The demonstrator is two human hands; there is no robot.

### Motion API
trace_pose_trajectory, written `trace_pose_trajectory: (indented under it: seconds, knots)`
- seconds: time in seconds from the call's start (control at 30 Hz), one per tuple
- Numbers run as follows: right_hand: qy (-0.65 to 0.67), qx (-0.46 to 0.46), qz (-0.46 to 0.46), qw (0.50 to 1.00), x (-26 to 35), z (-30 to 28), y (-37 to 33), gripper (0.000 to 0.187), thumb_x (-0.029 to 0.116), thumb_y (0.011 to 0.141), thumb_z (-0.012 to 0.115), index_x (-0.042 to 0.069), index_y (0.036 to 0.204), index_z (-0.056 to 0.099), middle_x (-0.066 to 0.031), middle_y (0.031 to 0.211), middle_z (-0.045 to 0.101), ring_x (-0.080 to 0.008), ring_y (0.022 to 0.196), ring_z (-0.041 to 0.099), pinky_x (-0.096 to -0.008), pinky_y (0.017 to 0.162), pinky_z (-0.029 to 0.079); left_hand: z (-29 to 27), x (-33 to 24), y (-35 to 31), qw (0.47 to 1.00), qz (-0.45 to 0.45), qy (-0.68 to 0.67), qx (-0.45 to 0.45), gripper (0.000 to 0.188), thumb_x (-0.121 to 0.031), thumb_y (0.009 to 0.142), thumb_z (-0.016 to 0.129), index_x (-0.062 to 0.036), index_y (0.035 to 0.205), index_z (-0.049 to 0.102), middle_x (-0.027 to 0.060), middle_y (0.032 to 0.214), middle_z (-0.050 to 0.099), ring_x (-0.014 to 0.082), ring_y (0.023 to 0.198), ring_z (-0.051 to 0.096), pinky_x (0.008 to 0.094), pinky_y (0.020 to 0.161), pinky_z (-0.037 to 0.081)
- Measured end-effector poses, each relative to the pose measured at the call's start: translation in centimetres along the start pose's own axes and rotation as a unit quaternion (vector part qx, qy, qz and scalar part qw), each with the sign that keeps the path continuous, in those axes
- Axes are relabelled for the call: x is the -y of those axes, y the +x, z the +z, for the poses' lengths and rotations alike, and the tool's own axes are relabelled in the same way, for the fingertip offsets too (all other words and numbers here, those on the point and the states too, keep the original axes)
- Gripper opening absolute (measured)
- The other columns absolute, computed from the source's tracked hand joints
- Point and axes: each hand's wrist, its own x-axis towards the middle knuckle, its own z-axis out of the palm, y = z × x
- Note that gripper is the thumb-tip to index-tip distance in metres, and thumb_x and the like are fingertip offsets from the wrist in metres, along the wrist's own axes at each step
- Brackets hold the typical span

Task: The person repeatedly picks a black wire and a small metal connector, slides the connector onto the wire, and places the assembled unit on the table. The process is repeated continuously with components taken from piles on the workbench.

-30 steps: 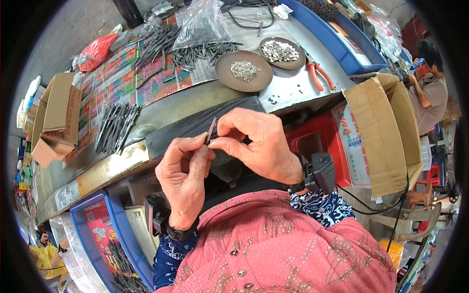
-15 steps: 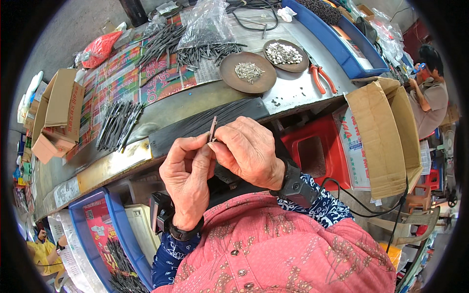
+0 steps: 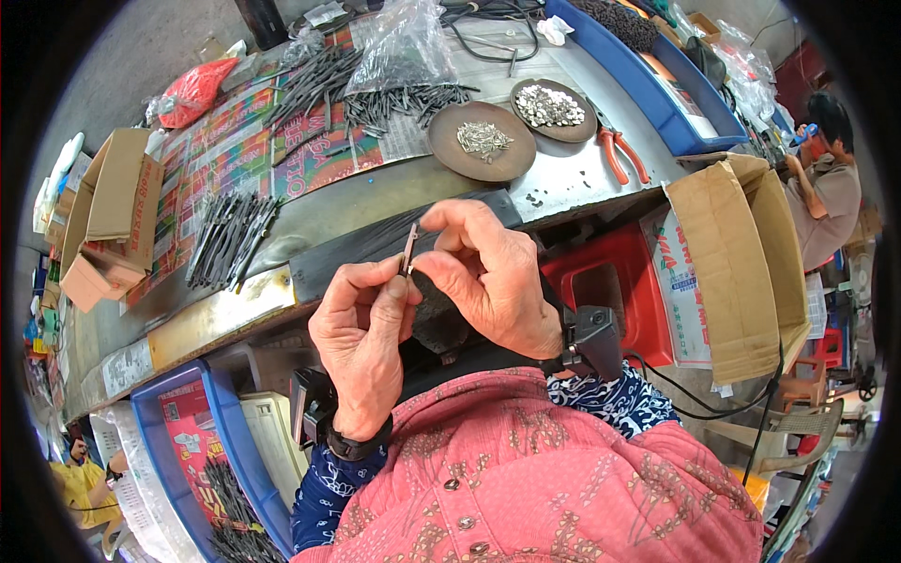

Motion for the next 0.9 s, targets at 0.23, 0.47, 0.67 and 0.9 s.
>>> trace_pose_trajectory:
  seconds: [0.23, 0.47, 0.67, 0.9]
  knots:
    - [-0.025, 0.034, 0.011, 0.999, 0.2, 0.2, 0.8, 0.053, 0.024, 0.083, 0.074, 0.001, 0.123, 0.048, -0.0079, 0.065, 0.056, -0.0238, 0.054, 0.058, -0.0340, 0.051, 0.046, -0.2, 0.2, 0.0, 1.000, 0.003, 0.007, 0.012, 0.010, -0.003, 0.094, 0.060, -0.0006, 0.103, 0.062, 0.0016, 0.078, 0.063, 0.0035, 0.060, 0.048, 0.0174, 0.051, 0.035]
    - [-0.004, 0.070, -0.051, 0.996, 0.5, 0.9, 0.3, 0.047, 0.019, 0.085, 0.072, 0.003, 0.123, 0.048, -0.0074, 0.065, 0.052, -0.0243, 0.052, 0.055, -0.0342, 0.050, 0.045, -0.6, 0.1, -0.2, 1.000, 0.005, -0.016, 0.009, 0.010, -0.002, 0.094, 0.060, -0.0007, 0.103, 0.063, 0.0026, 0.078, 0.063, 0.0040, 0.059, 0.049, 0.0174, 0.051, 0.037]
    - [0.018, 0.010, 0.012, 1.000, 0.0, 0.3, 0.7, 0.047, 0.017, 0.086, 0.073, 0.001, 0.122, 0.047, -0.0031, 0.067, 0.052, -0.0106, 0.057, 0.051, -0.0250, 0.052, 0.042, -0.8, 0.0, -0.3, 1.000, -0.016, 0.012, -0.004, 0.012, -0.002, 0.093, 0.060, 0.0005, 0.105, 0.063, 0.0008, 0.078, 0.062, 0.0040, 0.060, 0.049, 0.0173, 0.051, 0.036]
    - [-0.004, 0.017, 0.045, 0.999, 0.3, 1.0, 0.1, 0.038, 0.021, 0.083, 0.075, 0.004, 0.107, 0.051, -0.0063, 0.065, 0.053, -0.0173, 0.053, 0.054, -0.0298, 0.049, 0.045, -1.0, 0.4, -0.3, 1.000, 0.002, -0.018, 0.009, 0.014, 0.000, 0.093, 0.058, 0.0007, 0.107, 0.063, 0.0020, 0.081, 0.063, 0.0040, 0.063, 0.050, 0.0171, 0.053, 0.037]
